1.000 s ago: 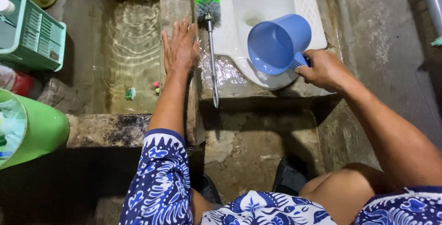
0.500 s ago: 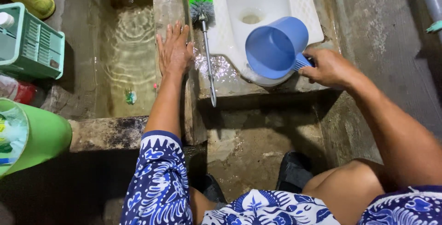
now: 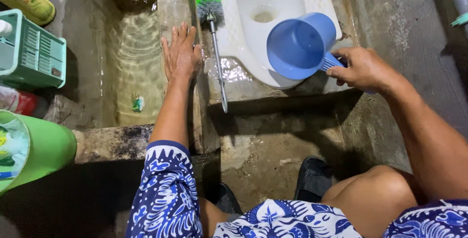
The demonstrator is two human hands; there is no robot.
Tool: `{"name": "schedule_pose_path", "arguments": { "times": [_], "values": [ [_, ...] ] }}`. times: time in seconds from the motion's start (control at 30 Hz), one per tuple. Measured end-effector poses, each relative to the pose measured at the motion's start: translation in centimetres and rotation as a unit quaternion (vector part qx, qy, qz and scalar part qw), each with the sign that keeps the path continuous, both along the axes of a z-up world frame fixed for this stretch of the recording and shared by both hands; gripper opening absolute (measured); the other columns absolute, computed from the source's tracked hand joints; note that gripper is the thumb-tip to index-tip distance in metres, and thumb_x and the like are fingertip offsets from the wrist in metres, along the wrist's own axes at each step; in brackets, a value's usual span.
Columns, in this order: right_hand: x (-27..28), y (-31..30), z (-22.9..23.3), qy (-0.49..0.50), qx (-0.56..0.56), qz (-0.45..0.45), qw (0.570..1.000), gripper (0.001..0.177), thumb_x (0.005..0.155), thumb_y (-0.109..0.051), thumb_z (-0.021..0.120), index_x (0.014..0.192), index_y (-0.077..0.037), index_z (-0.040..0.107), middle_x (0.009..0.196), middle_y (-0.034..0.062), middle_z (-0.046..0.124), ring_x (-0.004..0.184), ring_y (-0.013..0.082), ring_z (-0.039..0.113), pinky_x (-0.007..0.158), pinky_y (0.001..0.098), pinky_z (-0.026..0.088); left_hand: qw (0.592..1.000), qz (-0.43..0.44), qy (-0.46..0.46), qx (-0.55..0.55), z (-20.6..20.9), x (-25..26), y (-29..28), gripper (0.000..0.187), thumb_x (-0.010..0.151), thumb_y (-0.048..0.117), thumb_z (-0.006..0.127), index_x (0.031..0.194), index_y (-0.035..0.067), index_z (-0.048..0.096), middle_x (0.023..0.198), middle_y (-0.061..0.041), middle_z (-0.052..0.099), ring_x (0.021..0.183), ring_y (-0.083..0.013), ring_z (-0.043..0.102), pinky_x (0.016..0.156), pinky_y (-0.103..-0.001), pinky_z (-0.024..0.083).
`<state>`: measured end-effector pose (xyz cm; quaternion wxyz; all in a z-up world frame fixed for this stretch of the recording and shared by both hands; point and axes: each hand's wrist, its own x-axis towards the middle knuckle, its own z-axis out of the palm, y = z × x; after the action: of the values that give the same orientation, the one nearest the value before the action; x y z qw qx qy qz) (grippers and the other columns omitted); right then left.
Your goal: Cleaning a squat toilet using a brush and water.
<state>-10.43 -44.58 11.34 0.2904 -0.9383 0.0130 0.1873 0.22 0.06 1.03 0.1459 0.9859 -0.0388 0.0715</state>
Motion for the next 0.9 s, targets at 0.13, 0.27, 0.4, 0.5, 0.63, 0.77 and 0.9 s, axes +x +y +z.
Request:
{"name": "schedule_pose_path", "arguments": {
  "times": [0.13,0.27,0.4,0.5,0.63,0.77,0.9],
  "values": [
    [0.2,-0.4,-0.2,-0.021,-0.026,0.024,0.999,0.050,0.087,-0.023,0.074,0.132,-0.005,0.068,0.087,0.0158,0.078,0.072,0.0249,0.076,0.065,0.0418,0.061,1.000,0.004,-0.004,0.001,-0.3,0.0,0.1,0.061,0.098,0.030,0.063,0.155,0.019,0.046,0.167,-0.006,0.033,0.156,-0.0280,0.023,0.126,-0.053,0.006],
    [0.4,-1.6,-0.8,-0.029,-0.082,0.034,0.996,0.048,0.089,-0.024,0.075,0.133,-0.004,0.069,0.084,0.0176,0.078,0.071,0.0273,0.076,0.067,0.0432,0.060,1.000,0.000,-0.005,0.000,-0.7,0.2,0.3,0.062,0.097,0.031,0.062,0.155,0.019,0.045,0.166,-0.006,0.032,0.155,-0.0286,0.023,0.125,-0.054,0.006],
    [0.5,-1.9,-1.5,-0.032,-0.025,-0.001,0.999,0.049,0.087,-0.021,0.074,0.132,-0.004,0.068,0.084,0.0163,0.078,0.071,0.0243,0.076,0.065,0.0431,0.060,1.000,-0.004,-0.013,0.007,-0.7,0.0,0.2,0.061,0.097,0.032,0.062,0.154,0.018,0.046,0.166,-0.008,0.033,0.154,-0.0305,0.025,0.125,-0.055,0.007],
    [1.1,-0.5,-1.6,-0.022,-0.009,0.000,1.000,0.045,0.086,-0.022,0.074,0.128,-0.005,0.071,0.085,0.0145,0.079,0.070,0.0214,0.074,0.064,0.0426,0.060,1.000,-0.006,-0.021,-0.003,-0.6,-0.2,0.2,0.060,0.098,0.032,0.063,0.154,0.018,0.048,0.166,-0.008,0.035,0.155,-0.0307,0.026,0.126,-0.055,0.007],
    [2.1,0.6,-2.9,-0.054,0.008,0.041,0.998,0.047,0.085,-0.023,0.073,0.128,-0.005,0.070,0.088,0.0171,0.079,0.074,0.0275,0.077,0.071,0.0435,0.060,1.000,-0.005,-0.028,-0.001,-0.8,0.0,0.2,0.060,0.097,0.033,0.062,0.153,0.017,0.049,0.165,-0.009,0.036,0.154,-0.0307,0.027,0.125,-0.055,0.009],
    [2.8,1.6,-3.4,-0.123,-0.073,0.118,0.983,0.049,0.084,-0.029,0.075,0.126,-0.005,0.071,0.107,0.0226,0.075,0.097,0.0399,0.072,0.087,0.0487,0.056,1.000,-0.003,-0.031,0.005,-0.9,-0.2,0.2,0.060,0.097,0.035,0.062,0.153,0.016,0.048,0.164,-0.010,0.036,0.153,-0.0313,0.027,0.125,-0.055,0.010],
    [3.7,2.6,-3.4,-0.129,-0.099,0.124,0.979,0.048,0.086,-0.031,0.074,0.127,-0.006,0.071,0.111,0.0238,0.074,0.103,0.0434,0.071,0.090,0.0506,0.055,1.000,0.001,-0.028,-0.003,-0.8,-0.1,0.1,0.059,0.098,0.035,0.062,0.152,0.016,0.049,0.164,-0.010,0.037,0.153,-0.0315,0.028,0.124,-0.055,0.011]
  ]
}}
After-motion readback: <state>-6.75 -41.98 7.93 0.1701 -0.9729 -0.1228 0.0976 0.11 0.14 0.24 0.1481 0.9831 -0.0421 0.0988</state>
